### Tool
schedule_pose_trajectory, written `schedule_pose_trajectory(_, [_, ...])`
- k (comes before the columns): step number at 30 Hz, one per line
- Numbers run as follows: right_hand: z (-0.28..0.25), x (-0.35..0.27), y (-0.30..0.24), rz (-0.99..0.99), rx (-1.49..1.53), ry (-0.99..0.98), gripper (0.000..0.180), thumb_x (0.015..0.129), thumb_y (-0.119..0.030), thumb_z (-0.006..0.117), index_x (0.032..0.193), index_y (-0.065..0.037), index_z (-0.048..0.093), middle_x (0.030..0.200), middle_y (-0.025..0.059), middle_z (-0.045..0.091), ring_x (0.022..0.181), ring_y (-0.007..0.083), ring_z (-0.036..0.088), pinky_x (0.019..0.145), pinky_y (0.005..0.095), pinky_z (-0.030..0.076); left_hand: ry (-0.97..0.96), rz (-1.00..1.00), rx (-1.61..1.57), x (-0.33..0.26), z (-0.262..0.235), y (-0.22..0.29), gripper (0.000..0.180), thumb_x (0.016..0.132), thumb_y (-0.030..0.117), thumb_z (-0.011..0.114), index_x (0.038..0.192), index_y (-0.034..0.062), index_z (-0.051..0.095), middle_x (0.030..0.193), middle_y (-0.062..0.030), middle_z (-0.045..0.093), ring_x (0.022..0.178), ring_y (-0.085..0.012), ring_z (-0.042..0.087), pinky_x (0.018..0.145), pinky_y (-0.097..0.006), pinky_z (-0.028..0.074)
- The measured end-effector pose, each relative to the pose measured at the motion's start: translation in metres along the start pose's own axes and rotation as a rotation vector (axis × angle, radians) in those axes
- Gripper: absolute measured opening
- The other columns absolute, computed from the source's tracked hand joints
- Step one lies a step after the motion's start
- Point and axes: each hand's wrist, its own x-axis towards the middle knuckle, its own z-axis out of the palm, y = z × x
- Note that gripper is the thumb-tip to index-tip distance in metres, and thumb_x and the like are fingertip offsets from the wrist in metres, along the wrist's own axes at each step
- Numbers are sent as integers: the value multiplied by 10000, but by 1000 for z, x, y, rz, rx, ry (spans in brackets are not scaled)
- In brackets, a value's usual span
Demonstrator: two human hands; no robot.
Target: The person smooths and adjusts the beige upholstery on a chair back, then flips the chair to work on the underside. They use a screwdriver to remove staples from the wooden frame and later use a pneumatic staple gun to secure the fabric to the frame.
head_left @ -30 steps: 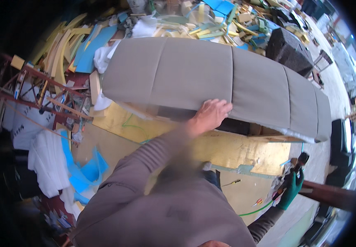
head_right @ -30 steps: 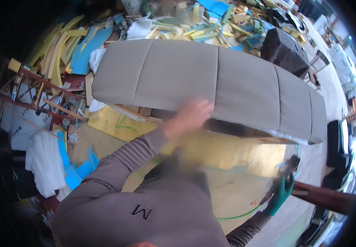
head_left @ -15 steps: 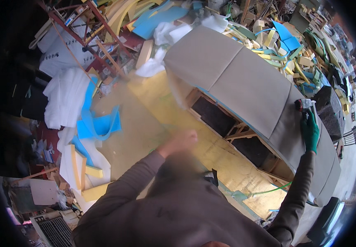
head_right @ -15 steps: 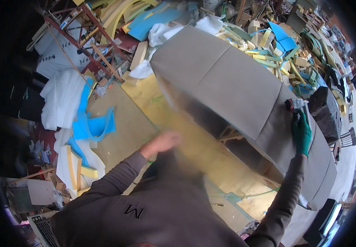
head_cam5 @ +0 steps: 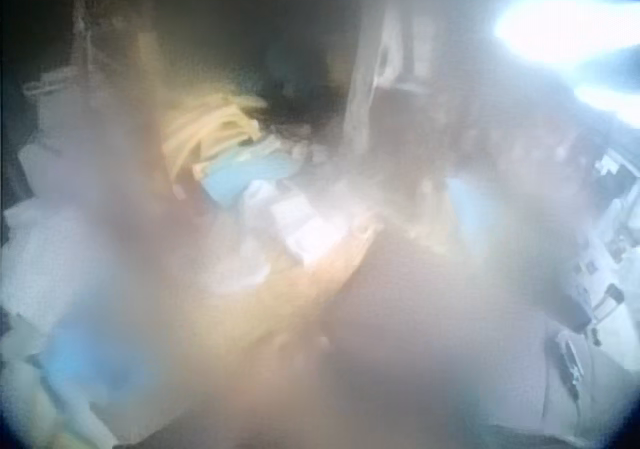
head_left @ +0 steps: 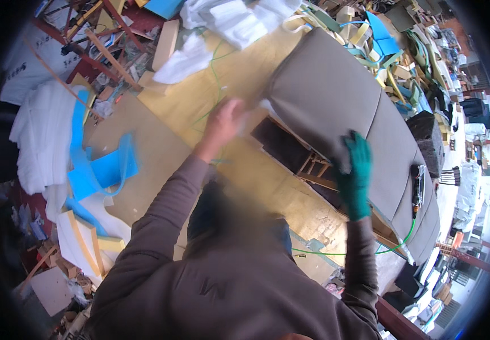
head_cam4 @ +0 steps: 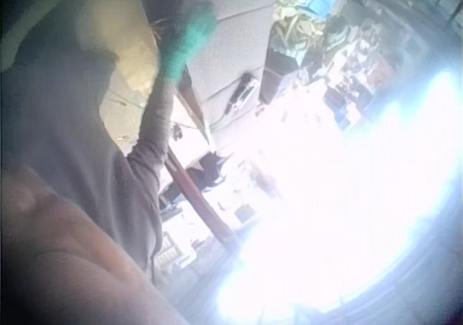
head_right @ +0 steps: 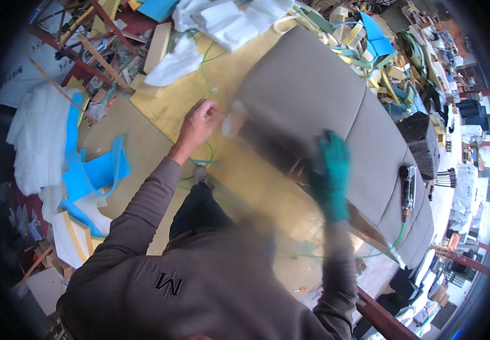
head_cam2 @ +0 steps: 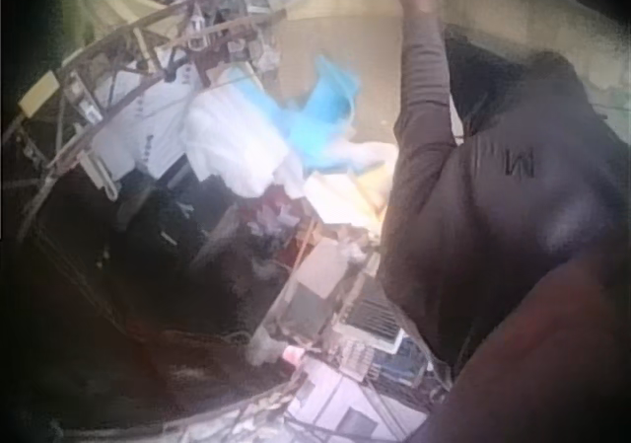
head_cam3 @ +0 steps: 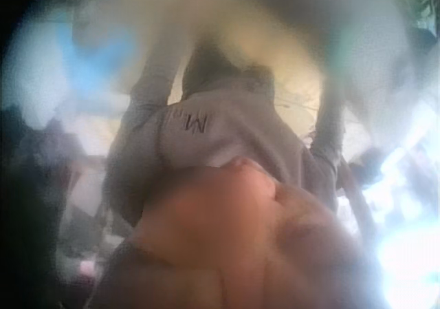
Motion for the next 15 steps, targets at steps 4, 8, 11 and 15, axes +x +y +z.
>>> schedule_pose_trajectory(4, [58, 87, -85, -37, -21, -106, 737, 765, -60, 812, 1456, -19, 559, 1557, 224, 529, 1418, 466, 496, 1203, 572, 396, 67, 208, -74, 36, 19, 5, 478, 924, 232, 842, 1280, 7, 615, 1183, -179, 689, 1055, -353, 694, 899, -464, 562])
schedule_pose_trajectory(8, [67, 120, -95, -77, -89, -201, 615, 809, -54, 742, 1397, 11, 576, 1521, 229, 544, 1410, 460, 498, 1213, 575, 386, -59, 193, -164, 45, 18, -1, 514, 913, 230, 840, 1304, -5, 601, 1190, -213, 672, 1090, -433, 673, 929, -509, 556])
schedule_pose_trajectory(11, [63, 122, -91, -118, -81, -247, 556, 826, -49, 710, 1366, 18, 594, 1498, 228, 555, 1405, 456, 502, 1208, 565, 394, -26, 260, -139, 45, 16, -7, 406, 916, 135, 764, 1264, 10, 597, 1148, -210, 661, 1087, -447, 650, 920, -515, 543])
schedule_pose_trajectory(15, [59, 122, -94, -124, -81, -254, 506, 834, -20, 674, 1335, 16, 611, 1458, 212, 578, 1386, 432, 522, 1184, 540, 420, 36, 238, -68, 37, 28, 0, 290, 884, -6, 646, 1161, 52, 585, 1063, -178, 635, 1043, -430, 623, 901, -527, 510])
